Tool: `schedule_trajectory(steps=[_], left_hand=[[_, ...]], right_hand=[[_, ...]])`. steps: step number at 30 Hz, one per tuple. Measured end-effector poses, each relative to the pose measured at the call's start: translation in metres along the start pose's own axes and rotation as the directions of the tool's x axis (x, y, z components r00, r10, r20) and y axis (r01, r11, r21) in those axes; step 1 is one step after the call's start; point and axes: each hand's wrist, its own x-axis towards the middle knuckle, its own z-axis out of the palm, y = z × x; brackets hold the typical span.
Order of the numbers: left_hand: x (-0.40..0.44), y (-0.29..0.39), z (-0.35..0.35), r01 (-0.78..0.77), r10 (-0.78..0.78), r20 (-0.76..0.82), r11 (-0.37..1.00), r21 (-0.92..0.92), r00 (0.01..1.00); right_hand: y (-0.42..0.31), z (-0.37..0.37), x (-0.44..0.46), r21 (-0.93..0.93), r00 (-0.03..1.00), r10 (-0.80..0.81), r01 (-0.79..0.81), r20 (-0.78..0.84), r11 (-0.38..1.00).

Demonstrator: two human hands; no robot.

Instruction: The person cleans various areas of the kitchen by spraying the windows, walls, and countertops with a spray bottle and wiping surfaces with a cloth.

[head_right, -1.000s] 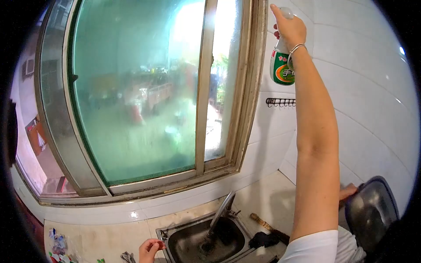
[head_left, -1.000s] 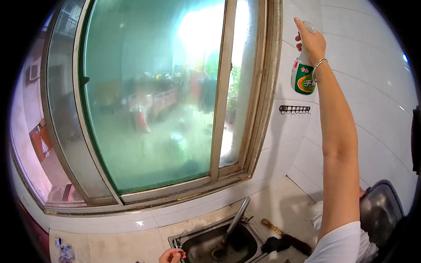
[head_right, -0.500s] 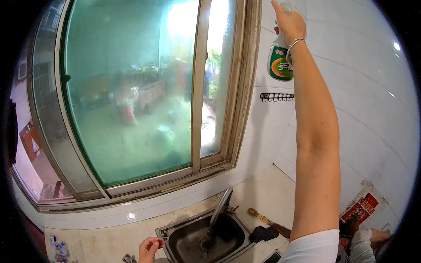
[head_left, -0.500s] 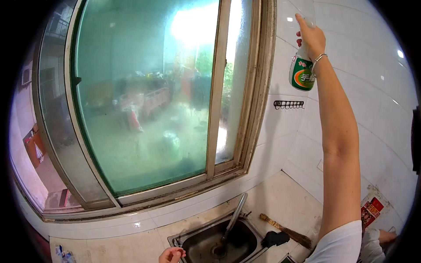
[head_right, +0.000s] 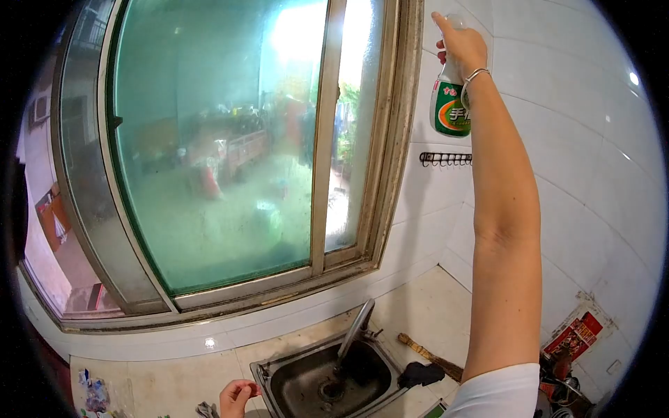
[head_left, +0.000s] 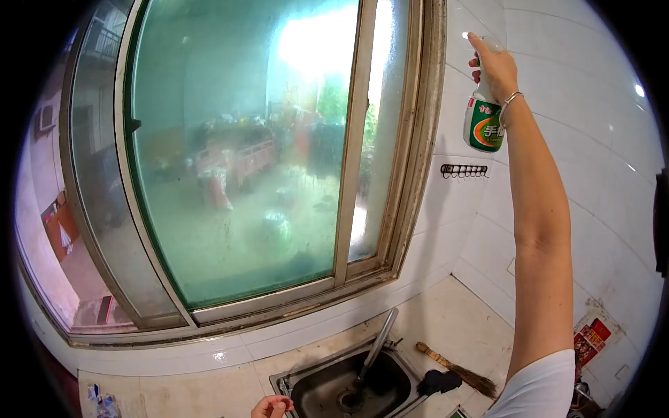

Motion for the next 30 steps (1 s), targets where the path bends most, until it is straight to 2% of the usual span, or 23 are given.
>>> schedule_trajectory(steps=[5, 13, 19, 26, 28, 30], left_hand=[[-0.005, -0.004, 0.0, 0.023, -0.023, -0.013, 1.0, -0.007, 1.0], [-0.015, -0.002, 0.001, 0.009, -0.01, 0.012, 1.0, 0.006, 1.0], [-0.02, -0.005, 0.001, 0.06, -0.059, -0.006, 0.998, 0.019, 0.998], [-0.028, -0.005, 0.002, 0.14, -0.139, -0.02, 0.989, 0.045, 0.99], [-0.028, -0.012, -0.001, 0.05, -0.051, 0.022, 0.998, 0.045, 0.998], [-0.022, -0.024, 0.001, 0.056, -0.056, -0.02, 0.998, 0.007, 0.998]], right_hand=[[0.016, 0.002, -0.011, 0.005, 0.997, 0.05, -0.05, 0.055, 0.999], [0.065, 0.002, -0.035, -0.216, 0.981, 0.102, -0.065, 0.166, 0.974], [0.09, 0.008, -0.048, -0.182, 0.959, 0.201, -0.165, 0.2, 0.969], [0.12, 0.01, -0.074, -0.217, 0.928, 0.217, -0.155, 0.303, 0.964], [0.134, 0.009, -0.083, -0.245, 0.907, 0.228, -0.146, 0.353, 0.958], [0.147, 0.008, -0.091, -0.3, 0.879, 0.261, -0.144, 0.399, 0.943]])
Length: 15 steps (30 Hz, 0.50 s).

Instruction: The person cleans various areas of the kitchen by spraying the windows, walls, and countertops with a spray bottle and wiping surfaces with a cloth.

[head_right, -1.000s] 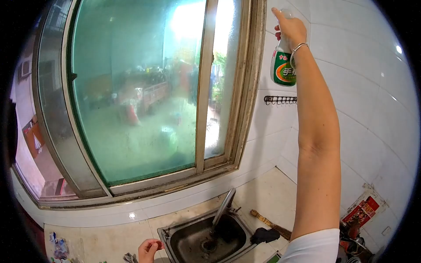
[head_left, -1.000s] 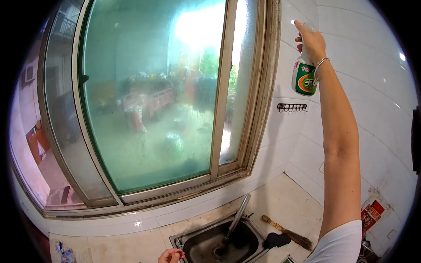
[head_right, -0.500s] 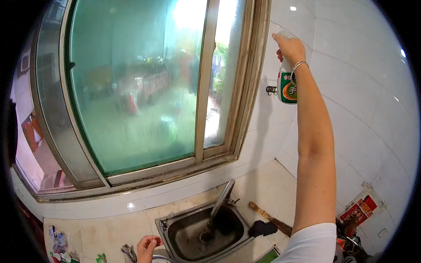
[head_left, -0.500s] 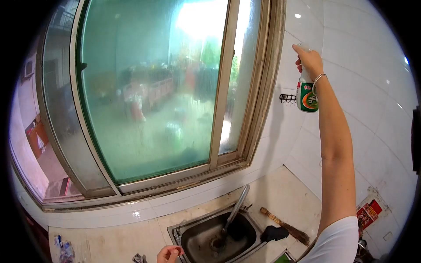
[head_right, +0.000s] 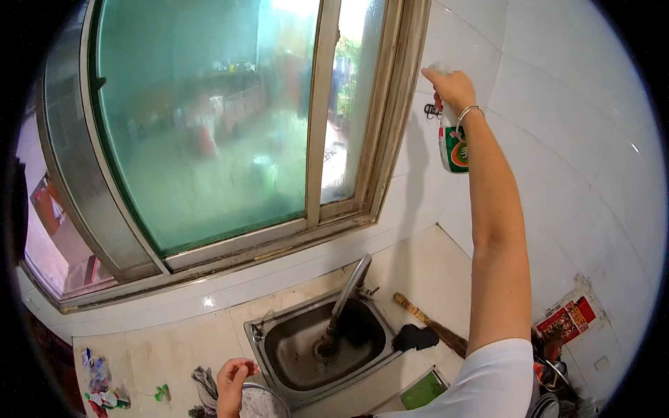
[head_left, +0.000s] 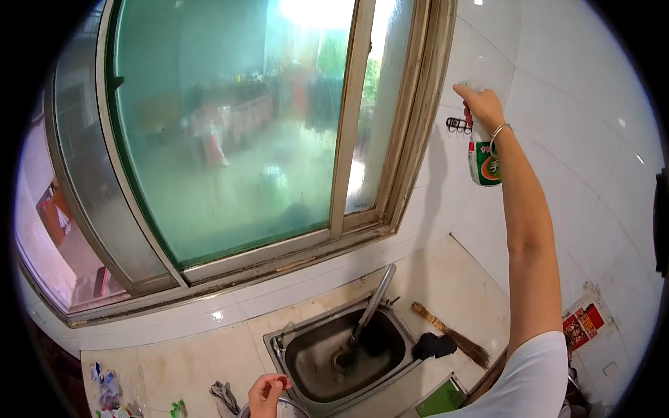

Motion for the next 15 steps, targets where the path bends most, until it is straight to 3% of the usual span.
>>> schedule_trajectory(steps=[5, 7, 10, 15], left_hand=[[-0.001, -0.004, 0.0, 0.047, -0.049, -0.056, 0.998, -0.033, 0.997], [-0.004, -0.003, 0.002, -0.003, 0.001, -0.037, 0.999, -0.048, 0.999], [-0.008, 0.001, 0.007, 0.028, -0.03, -0.041, 0.998, -0.057, 0.999], [-0.015, 0.006, 0.007, 0.069, -0.072, -0.063, 0.997, -0.042, 0.995]], right_hand=[[0.029, 0.014, -0.008, -0.003, 0.997, 0.036, -0.035, 0.062, 0.999], [0.036, 0.021, -0.014, 0.17, 0.991, 0.087, -0.103, 0.102, 0.98], [0.052, 0.036, -0.028, 0.008, 0.994, 0.057, -0.058, 0.091, 0.998], [0.091, 0.066, -0.048, 0.075, 0.98, 0.147, -0.158, 0.132, 0.985]])
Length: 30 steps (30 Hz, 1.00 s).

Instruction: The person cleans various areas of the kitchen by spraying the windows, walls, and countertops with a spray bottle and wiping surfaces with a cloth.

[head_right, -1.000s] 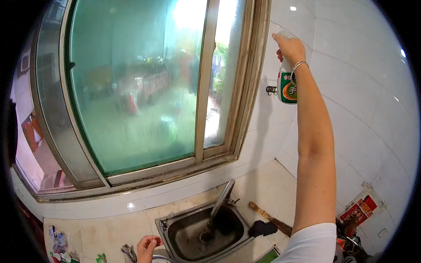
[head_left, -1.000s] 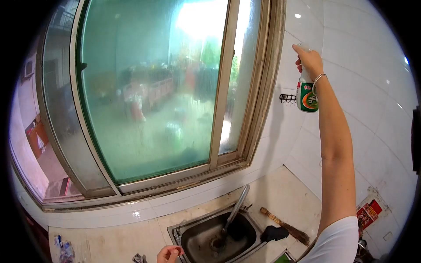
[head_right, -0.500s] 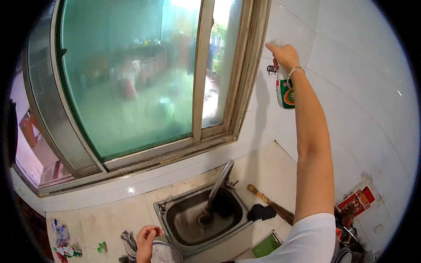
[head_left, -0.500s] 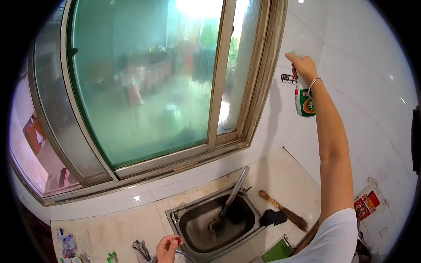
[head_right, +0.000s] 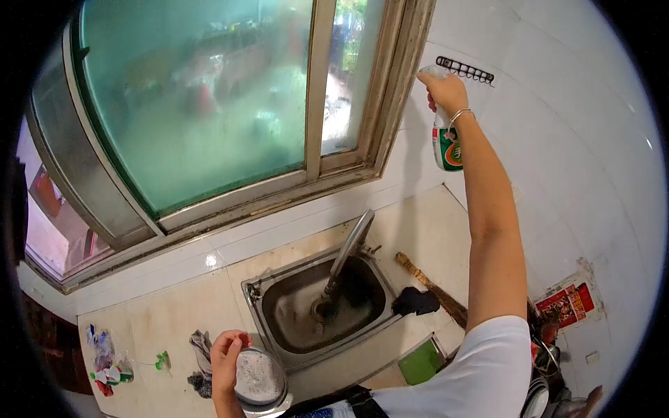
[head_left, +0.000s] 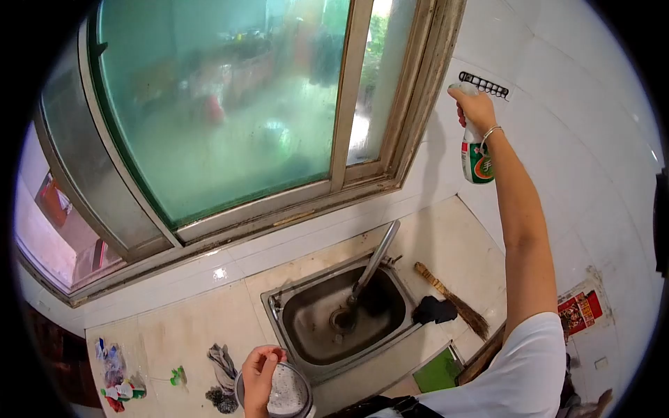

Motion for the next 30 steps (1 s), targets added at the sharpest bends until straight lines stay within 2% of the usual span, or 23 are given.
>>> schedule_trajectory(steps=[2, 5, 10, 14, 16, 20, 23, 25, 26, 28, 30], left_hand=[[-0.003, -0.002, -0.001, -0.008, 0.008, 0.001, 1.0, -0.005, 1.0], [-0.007, -0.002, -0.002, -0.002, 0.002, -0.004, 1.0, -0.005, 1.0], [-0.01, -0.001, 0.0, 0.002, -0.001, -0.027, 1.0, 0.017, 1.0], [-0.01, -0.006, 0.001, 0.017, -0.017, -0.029, 0.999, 0.03, 0.999], [-0.009, -0.009, 0.003, 0.031, -0.03, -0.043, 0.999, 0.029, 0.999], [-0.006, -0.011, 0.006, 0.041, -0.039, -0.045, 0.998, 0.049, 0.998], [-0.003, -0.013, 0.008, 0.05, -0.048, -0.044, 0.998, 0.045, 0.998], [-0.001, -0.013, 0.01, 0.048, -0.046, -0.036, 0.997, 0.064, 0.998], [0.0, -0.013, 0.011, 0.039, -0.037, -0.024, 0.996, 0.083, 0.999], [0.002, -0.011, 0.015, 0.059, -0.057, -0.04, 0.997, 0.049, 0.998], [0.003, -0.012, 0.016, 0.076, -0.075, -0.058, 0.997, 0.016, 0.996]], right_hand=[[0.012, 0.009, -0.007, 0.021, 0.999, 0.032, -0.032, -0.011, 0.999], [0.027, 0.017, -0.013, -0.057, 0.995, 0.099, -0.097, 0.026, 0.994], [0.061, 0.03, -0.01, 0.108, 0.99, 0.122, -0.129, 0.064, 0.986], [0.077, 0.044, -0.02, 0.134, 0.987, 0.152, -0.158, 0.049, 0.978], [0.084, 0.051, -0.026, 0.028, 0.983, 0.176, -0.178, 0.059, 0.984], [0.12, 0.069, -0.023, -0.04, 0.977, 0.207, -0.205, 0.052, 0.978], [0.139, 0.077, -0.024, -0.092, 0.973, 0.208, -0.199, 0.101, 0.976], [0.145, 0.081, -0.028, -0.092, 0.949, 0.234, -0.219, 0.21, 0.971], [0.148, 0.084, -0.029, -0.093, 0.947, 0.237, -0.222, 0.215, 0.971], [0.153, 0.09, -0.034, -0.211, 0.955, 0.229, -0.188, 0.189, 0.959], [0.159, 0.098, -0.04, -0.197, 0.95, 0.244, -0.206, 0.196, 0.959]])
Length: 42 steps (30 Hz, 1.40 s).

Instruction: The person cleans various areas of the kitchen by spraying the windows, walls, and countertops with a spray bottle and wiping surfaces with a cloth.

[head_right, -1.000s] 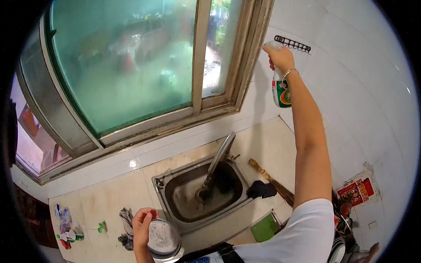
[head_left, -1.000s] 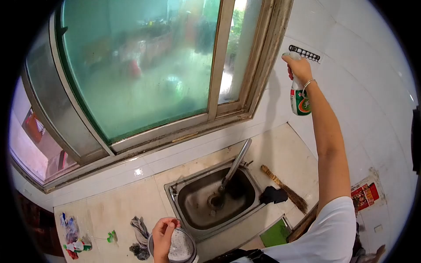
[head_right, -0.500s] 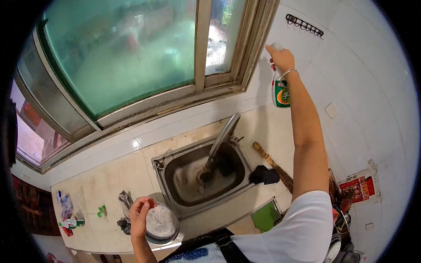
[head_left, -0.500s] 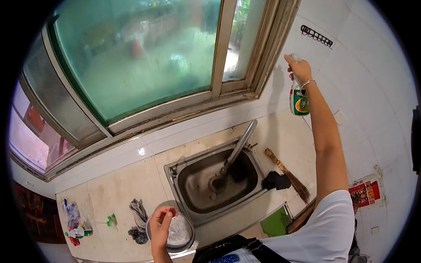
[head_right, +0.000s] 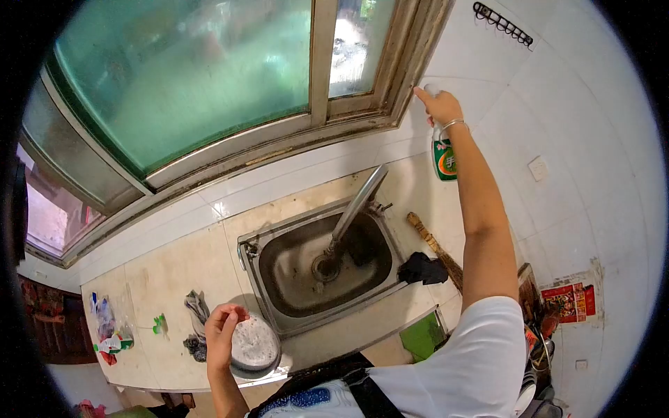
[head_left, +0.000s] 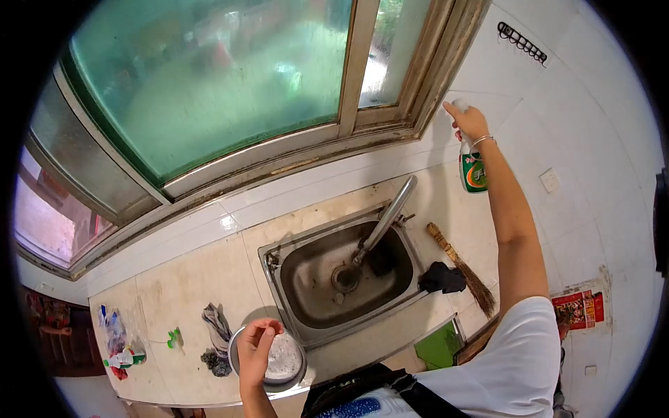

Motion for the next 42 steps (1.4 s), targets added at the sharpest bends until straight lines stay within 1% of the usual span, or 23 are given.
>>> schedule_trajectory(steps=[2, 5, 7, 11, 13, 14, 16, 20, 22, 24, 26, 28, 29, 31, 32, 34, 35, 37, 38, 39, 41, 42], left_hand=[[0.002, -0.004, -0.001, 0.015, -0.015, -0.003, 1.0, 0.02, 1.0], [0.003, -0.01, -0.002, 0.004, -0.005, 0.007, 0.997, 0.077, 1.0], [0.003, -0.011, -0.001, 0.011, -0.01, -0.008, 0.997, 0.079, 1.0], [0.005, -0.014, 0.0, 0.012, -0.01, -0.022, 0.995, 0.103, 1.0], [0.006, -0.014, 0.002, 0.019, -0.017, -0.024, 0.996, 0.084, 1.0], [0.006, -0.014, 0.003, 0.02, -0.019, -0.023, 0.998, 0.065, 1.0], [0.008, -0.017, 0.003, 0.021, -0.02, -0.013, 0.998, 0.059, 1.0], [0.008, -0.02, 0.007, 0.039, -0.039, -0.018, 0.998, 0.05, 0.999], [0.006, -0.018, 0.009, 0.052, -0.05, -0.026, 0.996, 0.066, 0.998], [0.002, -0.02, 0.007, 0.067, -0.064, -0.036, 0.994, 0.085, 0.997], [-0.001, -0.024, 0.004, 0.029, -0.027, -0.02, 0.991, 0.127, 0.999], [-0.004, -0.02, 0.003, 0.046, -0.042, -0.037, 0.992, 0.12, 0.998], [-0.005, -0.019, 0.004, 0.059, -0.055, -0.048, 0.993, 0.105, 0.997], [-0.007, -0.019, 0.003, 0.05, -0.045, -0.052, 0.994, 0.094, 0.998], [-0.008, -0.019, 0.002, 0.044, -0.041, -0.033, 0.995, 0.088, 0.999], [-0.005, -0.015, 0.004, 0.031, -0.031, 0.001, 0.994, 0.104, 1.0], [0.0, -0.014, 0.008, 0.029, -0.029, 0.001, 0.994, 0.103, 1.0], [0.012, -0.01, 0.018, -0.109, 0.084, 0.105, 0.959, 0.261, 0.991], [0.019, 0.001, 0.032, -0.223, 0.183, 0.156, 0.926, 0.303, 0.971], [0.026, 0.013, 0.05, -0.334, 0.27, 0.224, 0.88, 0.337, 0.937], [0.039, 0.024, 0.084, -0.541, 0.455, 0.303, 0.768, 0.342, 0.837], [0.044, 0.025, 0.094, -0.548, 0.439, 0.352, 0.77, 0.327, 0.827]], right_hand=[[0.006, 0.011, -0.002, 0.017, 1.0, 0.012, -0.012, 0.014, 1.0], [0.017, 0.028, -0.004, -0.032, 1.0, 0.016, -0.015, 0.019, 0.999], [0.028, 0.04, -0.002, -0.033, 0.999, 0.023, -0.024, -0.025, 0.999], [0.048, 0.058, 0.005, -0.001, 0.999, 0.046, -0.046, -0.003, 0.999], [0.054, 0.062, 0.004, -0.029, 0.988, 0.077, -0.073, 0.137, 0.997], [0.056, 0.064, 0.004, -0.03, 0.987, 0.08, -0.076, 0.138, 0.997], [0.054, 0.068, 0.0, -0.039, 0.977, 0.08, -0.074, 0.197, 0.997], [0.055, 0.076, -0.013, -0.059, 0.974, 0.105, -0.095, 0.199, 0.994], [0.062, 0.086, -0.015, 0.027, 0.984, 0.093, -0.098, 0.152, 0.995], [0.07, 0.093, -0.013, 0.013, 0.983, 0.093, -0.096, 0.158, 0.995], [0.077, 0.096, -0.008, -0.001, 0.982, 0.096, -0.097, 0.16, 0.995], [0.075, 0.094, -0.008, 0.109, 0.98, 0.107, -0.126, 0.166, 0.986], [0.074, 0.091, -0.008, 0.108, 0.98, 0.106, -0.126, 0.17, 0.986], [0.06, 0.082, -0.014, 0.247, 0.979, 0.076, -0.122, 0.188, 0.961], [0.05, 0.075, -0.021, 0.249, 0.979, 0.071, -0.118, 0.192, 0.961], [0.003, 0.049, -0.061, 0.397, 0.985, -0.041, -0.03, 0.17, 0.917], [-0.014, 0.041, -0.081, 0.397, 0.985, -0.042, -0.029, 0.169, 0.917], [-0.042, 0.03, -0.136, 0.491, 0.974, -0.2, 0.122, 0.109, 0.862], [-0.057, 0.03, -0.17, 0.485, 0.966, -0.22, 0.13, 0.133, 0.865], [-0.069, 0.035, -0.206, 0.477, 0.962, -0.226, 0.129, 0.152, 0.869], [-0.07, 0.059, -0.264, 0.519, 0.924, -0.347, 0.218, 0.163, 0.826], [-0.07, 0.074, -0.286, 0.172, 0.694, -0.704, 0.719, -0.149, 0.673]])
